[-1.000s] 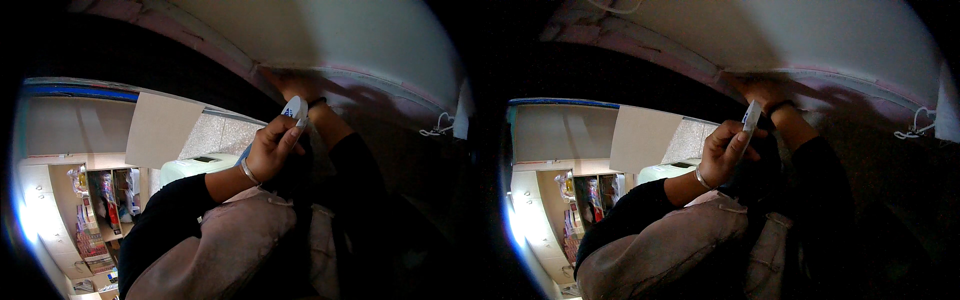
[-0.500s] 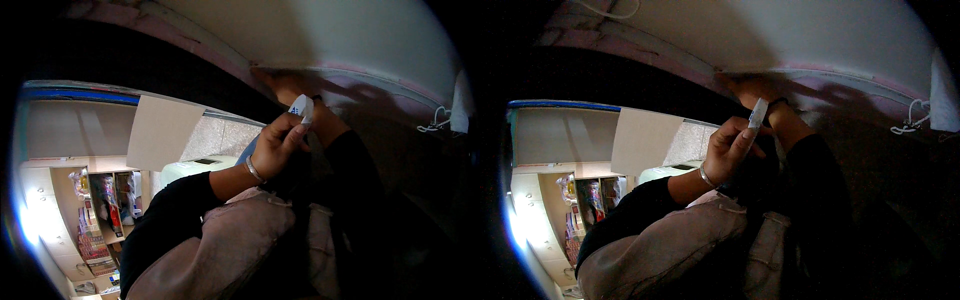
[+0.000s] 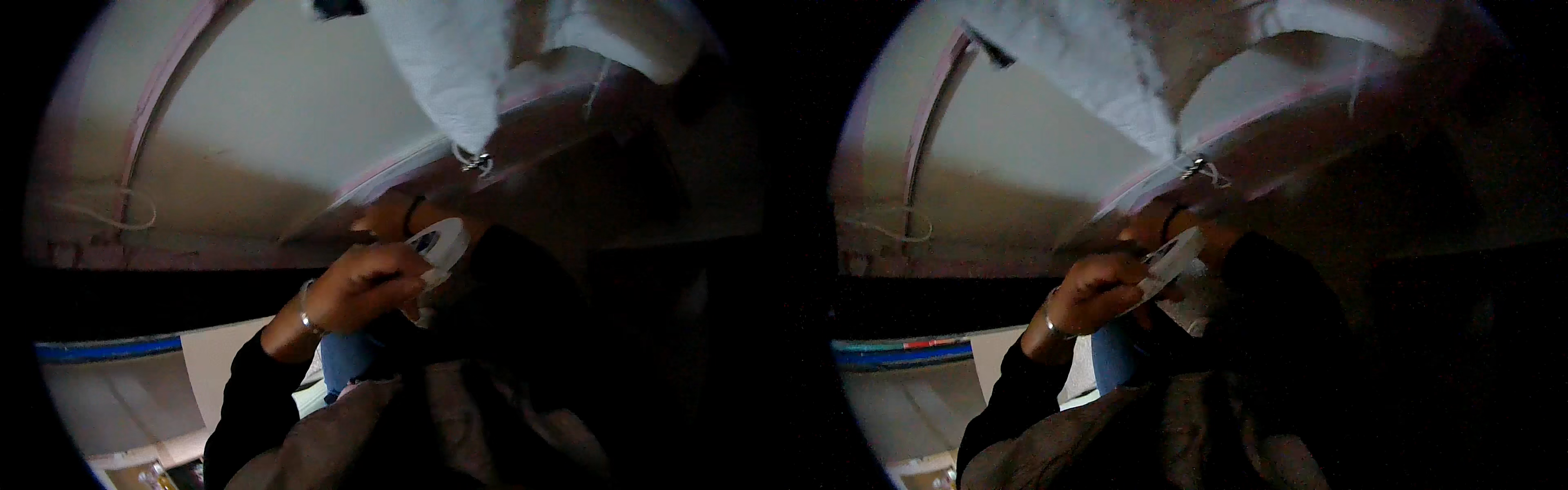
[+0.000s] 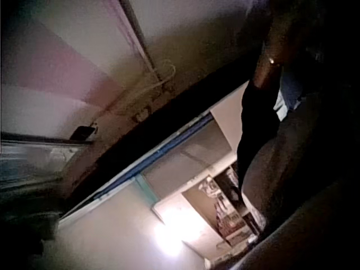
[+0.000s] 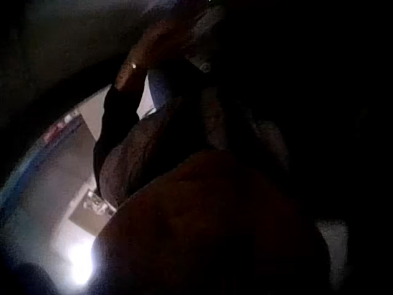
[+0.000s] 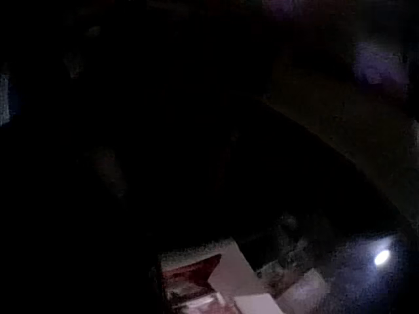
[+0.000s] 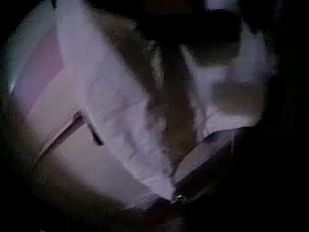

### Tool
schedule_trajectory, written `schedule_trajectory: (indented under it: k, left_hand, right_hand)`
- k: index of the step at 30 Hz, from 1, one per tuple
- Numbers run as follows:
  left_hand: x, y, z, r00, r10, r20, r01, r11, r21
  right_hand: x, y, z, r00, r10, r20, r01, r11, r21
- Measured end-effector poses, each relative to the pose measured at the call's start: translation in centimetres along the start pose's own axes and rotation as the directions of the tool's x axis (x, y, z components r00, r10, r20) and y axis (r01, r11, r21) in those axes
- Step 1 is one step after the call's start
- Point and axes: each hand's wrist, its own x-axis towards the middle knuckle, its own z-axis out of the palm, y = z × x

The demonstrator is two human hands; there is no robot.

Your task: The person uses adhesive tape to secure a white cord or wire to the ceiling surface in a small room. They repeatedly apply tape, smooth it down, and adjust the cord's position while working overhead.

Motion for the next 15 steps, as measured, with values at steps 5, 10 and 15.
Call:
schedule_trajectory:
  k: [5,10,15]
  left_hand:
    - [6.0,0.7,1.4,0.947,0.203,0.251,-0.202,0.979,-0.03]
    - [8.2,3.5,2.6,0.947,0.068,0.313,-0.069,0.998,-0.008]
    - [9.8,3.9,2.8,0.961,0.182,0.208,-0.243,0.915,0.321]
  right_hand:
    - [-5.9,0.5,-3.8,0.967,0.244,-0.067,-0.249,0.965,-0.084]
    - [-9.5,-1.0,-3.6,0.897,0.425,-0.123,-0.433,0.9,-0.049]
    - [-11.2,-4.4,-5.5,0.835,0.516,-0.191,-0.526,0.851,0.0]
